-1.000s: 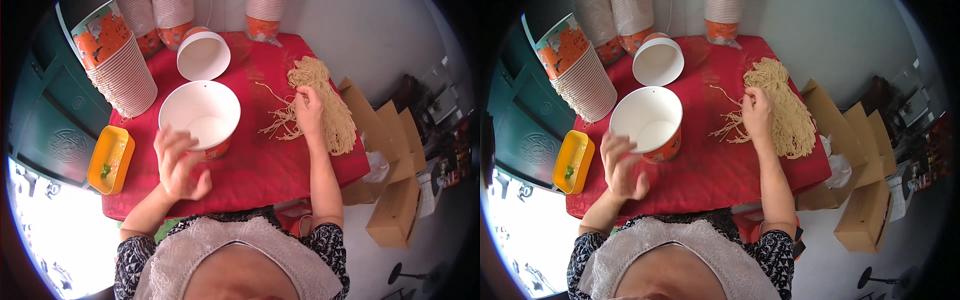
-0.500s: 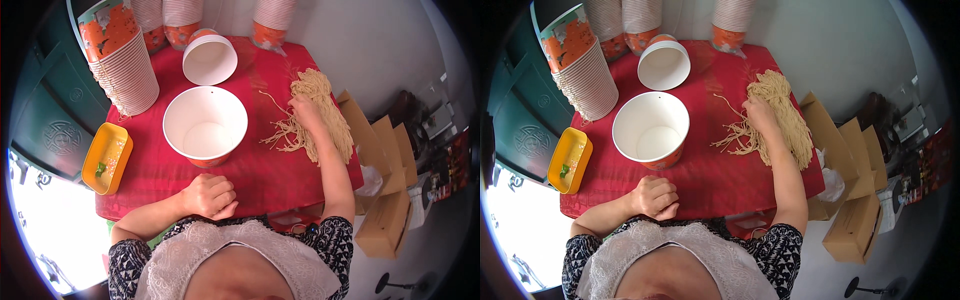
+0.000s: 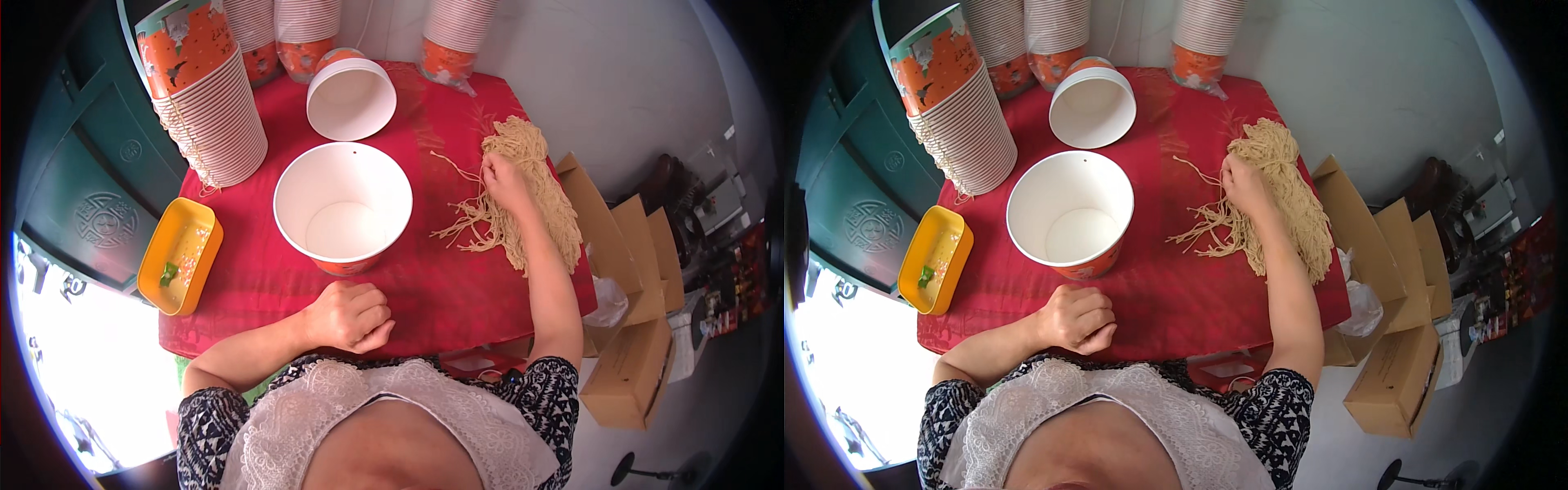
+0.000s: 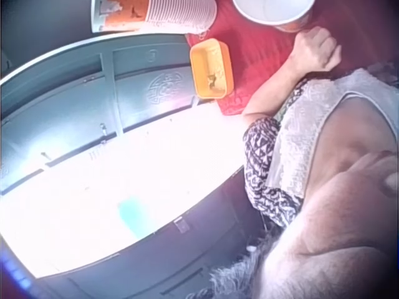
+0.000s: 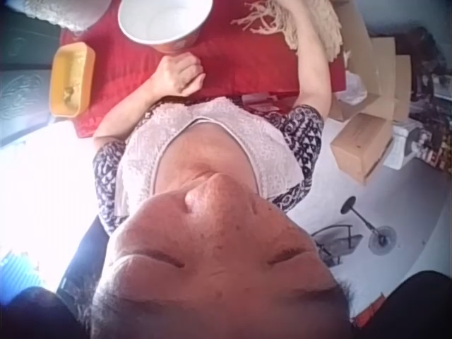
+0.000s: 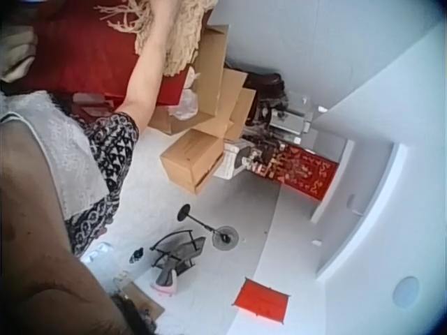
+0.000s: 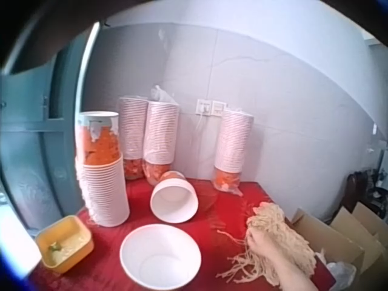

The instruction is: The recorder is attaching handles or strings to paper buckets.

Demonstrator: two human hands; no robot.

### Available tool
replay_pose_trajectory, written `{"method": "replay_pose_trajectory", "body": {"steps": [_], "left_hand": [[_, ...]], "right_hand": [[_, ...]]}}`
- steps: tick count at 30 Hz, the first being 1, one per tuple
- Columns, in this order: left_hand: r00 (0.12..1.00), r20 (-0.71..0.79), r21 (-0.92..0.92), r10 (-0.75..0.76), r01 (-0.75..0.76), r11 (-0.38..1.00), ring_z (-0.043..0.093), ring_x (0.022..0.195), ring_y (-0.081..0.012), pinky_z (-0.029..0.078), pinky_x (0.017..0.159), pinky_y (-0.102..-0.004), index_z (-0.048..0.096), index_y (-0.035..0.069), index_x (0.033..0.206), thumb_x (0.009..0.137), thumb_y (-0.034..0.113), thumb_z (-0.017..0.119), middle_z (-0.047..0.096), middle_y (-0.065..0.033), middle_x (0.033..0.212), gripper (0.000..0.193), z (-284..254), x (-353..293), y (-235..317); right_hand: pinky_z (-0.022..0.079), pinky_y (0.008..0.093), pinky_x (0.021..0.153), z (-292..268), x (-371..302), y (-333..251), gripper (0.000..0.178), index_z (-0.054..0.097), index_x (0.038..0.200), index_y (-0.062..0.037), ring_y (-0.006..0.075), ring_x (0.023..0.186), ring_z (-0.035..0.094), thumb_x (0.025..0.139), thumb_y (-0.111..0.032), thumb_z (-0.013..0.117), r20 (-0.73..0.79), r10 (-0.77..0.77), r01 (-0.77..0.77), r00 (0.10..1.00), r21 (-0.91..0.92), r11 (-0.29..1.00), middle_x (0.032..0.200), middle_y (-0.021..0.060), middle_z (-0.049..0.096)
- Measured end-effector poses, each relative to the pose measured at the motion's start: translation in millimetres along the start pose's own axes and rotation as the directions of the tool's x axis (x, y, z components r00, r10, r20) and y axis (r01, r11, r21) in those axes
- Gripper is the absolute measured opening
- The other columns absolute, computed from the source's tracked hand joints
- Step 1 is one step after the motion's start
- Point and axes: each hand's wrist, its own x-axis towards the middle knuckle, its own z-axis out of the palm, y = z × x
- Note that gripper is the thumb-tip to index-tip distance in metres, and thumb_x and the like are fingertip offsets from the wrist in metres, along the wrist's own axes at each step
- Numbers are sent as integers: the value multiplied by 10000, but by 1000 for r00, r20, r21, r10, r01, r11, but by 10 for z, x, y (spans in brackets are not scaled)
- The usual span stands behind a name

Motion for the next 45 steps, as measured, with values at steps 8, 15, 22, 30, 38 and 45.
{"method": "replay_pose_trajectory", "body": {"steps": [8, 15, 22, 30, 38, 45], "left_hand": [[1000, -16, -14, -2, 1, 1000, 558, 539, -236, 450, 462, -354, 572, 40, 701, 732, 52, 699, 518, -74, 652, 132, 78, -53, -55], [997, -58, -25, -41, 39, 999, 558, 534, -250, 452, 468, -372, 565, 38, 711, 768, 52, 696, 518, -79, 647, 144, 37, -21, -63], [831, -15, -254, -556, 534, 806, 602, 511, -204, 468, 485, -308, 540, -12, 1014, 852, 11, 646, 577, -78, 602, 195, -109, 72, 334], [622, 252, -546, -741, 724, 422, 460, 575, -28, 390, 507, -222, 598, -33, 1072, 929, 93, 666, 527, 30, 620, 203, -239, 305, 551], [517, 293, -645, -804, 728, 233, 496, 565, -35, 407, 511, -209, 635, -12, 904, 984, 107, 597, 568, 19, 635, 148, -271, 122, 499], [444, 242, -502, -863, 818, 280, 506, 553, -36, 410, 492, -227, 707, -12, 871, 952, 110, 643, 596, 9, 612, 160, -458, -38, 400]], "right_hand": [[483, 424, 595, -283, -418, -623, 109, 611, 861, -33, 313, 624, 631, 870, -130, 662, -12, -9, 11, 1000, 150, 989, 652, 131, 620], [348, 209, 505, -365, -862, -1203, 73, 596, 858, 3, 8, 592, 446, 896, 5, 658, -2, -119, 101, 993, 545, 832, 685, -50, 530], [405, 226, 486, -538, -1140, -1550, 61, 647, 854, -5, 42, 552, 527, 843, 15, 704, -34, -155, 132, 987, 723, 679, 650, 16, 587], [472, 260, 506, -629, -1298, -1890, 75, 653, 857, -20, 112, 584, 633, 828, 22, 708, -42, -359, 297, 933, 653, 697, 703, 61, 657], [411, 226, 473, -484, -1384, -1637, 78, 643, 849, -2, 49, 529, 551, 832, 47, 701, -142, -187, 233, 972, 692, 683, 621, 31, 610], [403, 207, 489, -405, -1434, -1527, 63, 627, 853, 14, 40, 550, 534, 856, 52, 677, -144, -139, 200, 980, 674, 711, 632, 27, 592]]}}
